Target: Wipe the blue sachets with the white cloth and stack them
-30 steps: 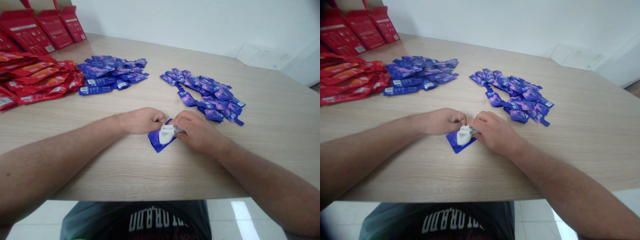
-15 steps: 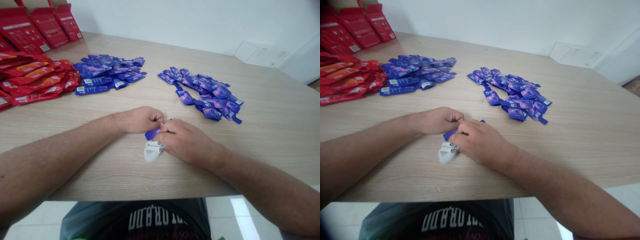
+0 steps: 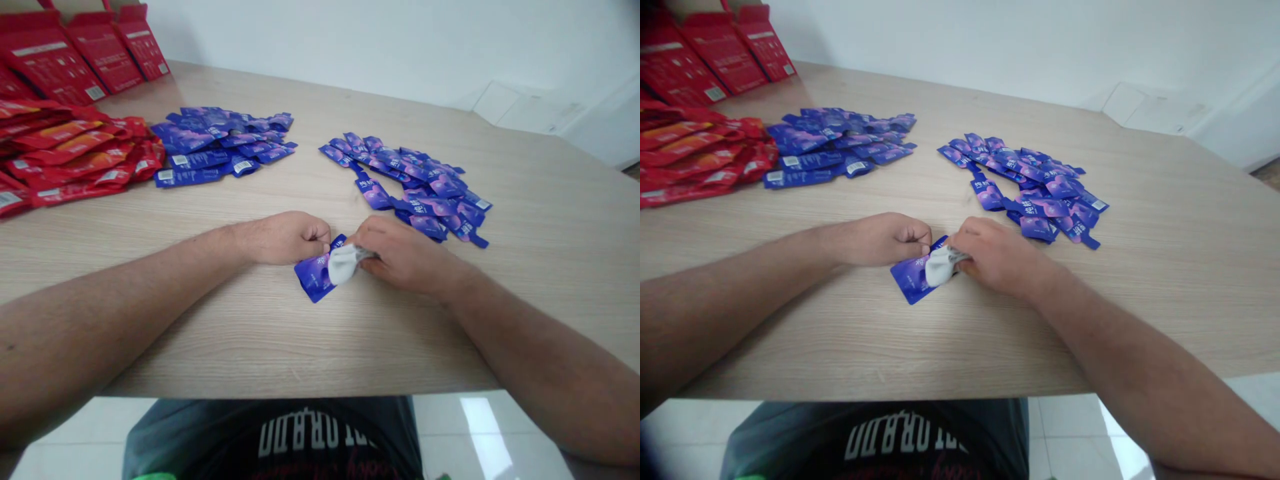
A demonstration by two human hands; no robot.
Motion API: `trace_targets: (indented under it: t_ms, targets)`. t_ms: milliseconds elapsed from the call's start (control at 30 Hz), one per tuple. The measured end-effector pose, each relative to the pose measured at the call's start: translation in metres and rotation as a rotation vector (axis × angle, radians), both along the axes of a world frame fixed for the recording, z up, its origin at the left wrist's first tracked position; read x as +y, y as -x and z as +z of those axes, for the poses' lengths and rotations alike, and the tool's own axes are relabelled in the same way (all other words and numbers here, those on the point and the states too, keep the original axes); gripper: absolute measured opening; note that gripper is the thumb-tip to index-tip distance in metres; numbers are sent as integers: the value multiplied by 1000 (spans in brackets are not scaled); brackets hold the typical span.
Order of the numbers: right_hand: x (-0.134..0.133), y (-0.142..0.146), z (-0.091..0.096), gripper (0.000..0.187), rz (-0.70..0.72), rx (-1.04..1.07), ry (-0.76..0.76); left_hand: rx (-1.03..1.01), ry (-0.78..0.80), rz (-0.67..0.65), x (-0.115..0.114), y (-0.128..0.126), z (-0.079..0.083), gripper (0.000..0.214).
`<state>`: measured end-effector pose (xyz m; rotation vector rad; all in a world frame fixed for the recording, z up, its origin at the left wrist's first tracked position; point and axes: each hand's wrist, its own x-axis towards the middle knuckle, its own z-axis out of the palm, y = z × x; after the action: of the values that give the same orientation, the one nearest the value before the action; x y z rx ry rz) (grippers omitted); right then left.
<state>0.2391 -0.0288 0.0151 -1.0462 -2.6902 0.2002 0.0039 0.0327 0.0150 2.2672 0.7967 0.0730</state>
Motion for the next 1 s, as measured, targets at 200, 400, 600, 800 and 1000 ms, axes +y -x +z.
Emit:
trace_targets:
  t_ms: [200,400,600,800,1000]
  targets:
    - [1,-2,1,25,87,22,59,33,-25,6,0,0,0,16]
    - [10,-12,2,26,-30,-3,9,-7,4,5,-1,0,1,15]
    - [5,-7,2,22,80,-39,86,36,-15,2,-1,0,2,16]
    - [13,-12,1,25,-66,14,-25,25,-11,-9,-1,1,3,16]
    - [12,-13,2,23,34,-33,67,45,5,-20,-1,1,2,16]
